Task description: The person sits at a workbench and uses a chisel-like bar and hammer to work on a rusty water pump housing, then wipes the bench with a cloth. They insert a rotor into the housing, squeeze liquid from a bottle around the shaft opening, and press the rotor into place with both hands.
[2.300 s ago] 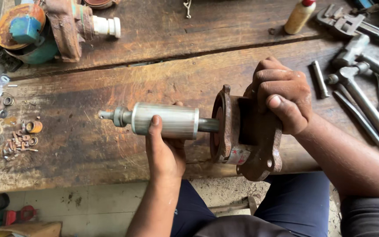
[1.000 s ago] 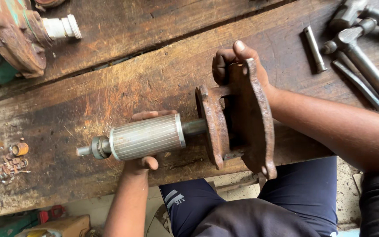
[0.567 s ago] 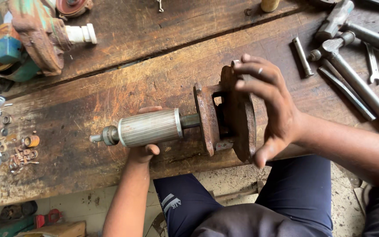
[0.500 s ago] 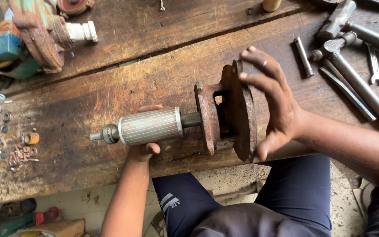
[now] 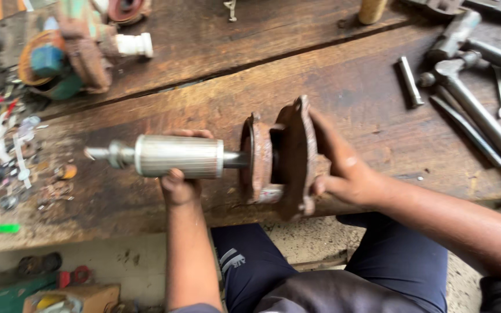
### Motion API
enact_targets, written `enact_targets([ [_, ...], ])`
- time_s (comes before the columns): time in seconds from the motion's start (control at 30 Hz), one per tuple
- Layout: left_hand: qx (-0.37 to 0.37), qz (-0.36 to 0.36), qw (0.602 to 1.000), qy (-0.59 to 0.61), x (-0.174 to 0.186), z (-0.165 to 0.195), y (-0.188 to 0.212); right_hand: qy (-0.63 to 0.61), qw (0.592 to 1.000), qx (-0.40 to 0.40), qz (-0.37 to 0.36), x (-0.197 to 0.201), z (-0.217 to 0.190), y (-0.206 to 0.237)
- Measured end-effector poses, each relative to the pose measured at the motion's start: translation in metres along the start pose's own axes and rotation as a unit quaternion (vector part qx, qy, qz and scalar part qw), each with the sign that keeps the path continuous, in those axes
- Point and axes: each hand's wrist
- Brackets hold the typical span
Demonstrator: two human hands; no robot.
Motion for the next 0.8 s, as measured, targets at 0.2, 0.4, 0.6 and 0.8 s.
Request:
enact_targets([
  [0.2, -0.084, 0.045, 0.995, 0.032, 0.017, 0.029, -0.009, 0.141, 0.988, 0.012, -0.06, -0.047, 0.017, -0.019],
  [0.4, -0.078, 0.058, 0.992, 0.077, 0.047, 0.037, -0.023, 0.209, 0.977, 0.016, -0.04, -0.062, 0.025, -0.046],
  [0.6, -0.093, 0.058, 0.987, 0.118, 0.065, 0.038, -0.027, 0.247, 0.967, 0.044, -0.054, -0.059, 0.023, -0.064],
  [0.8, -0.103, 0.035, 0.985, 0.132, 0.073, 0.029, -0.023, 0.26, 0.962, 0.051, -0.071, -0.062, 0.014, -0.064],
])
Point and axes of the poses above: each hand's wrist, its own y-axis away from the middle knuckle, its own x-axis out of the back of the hand, z = x × y, and after that the axes turned 2 degrees about y, right-handed
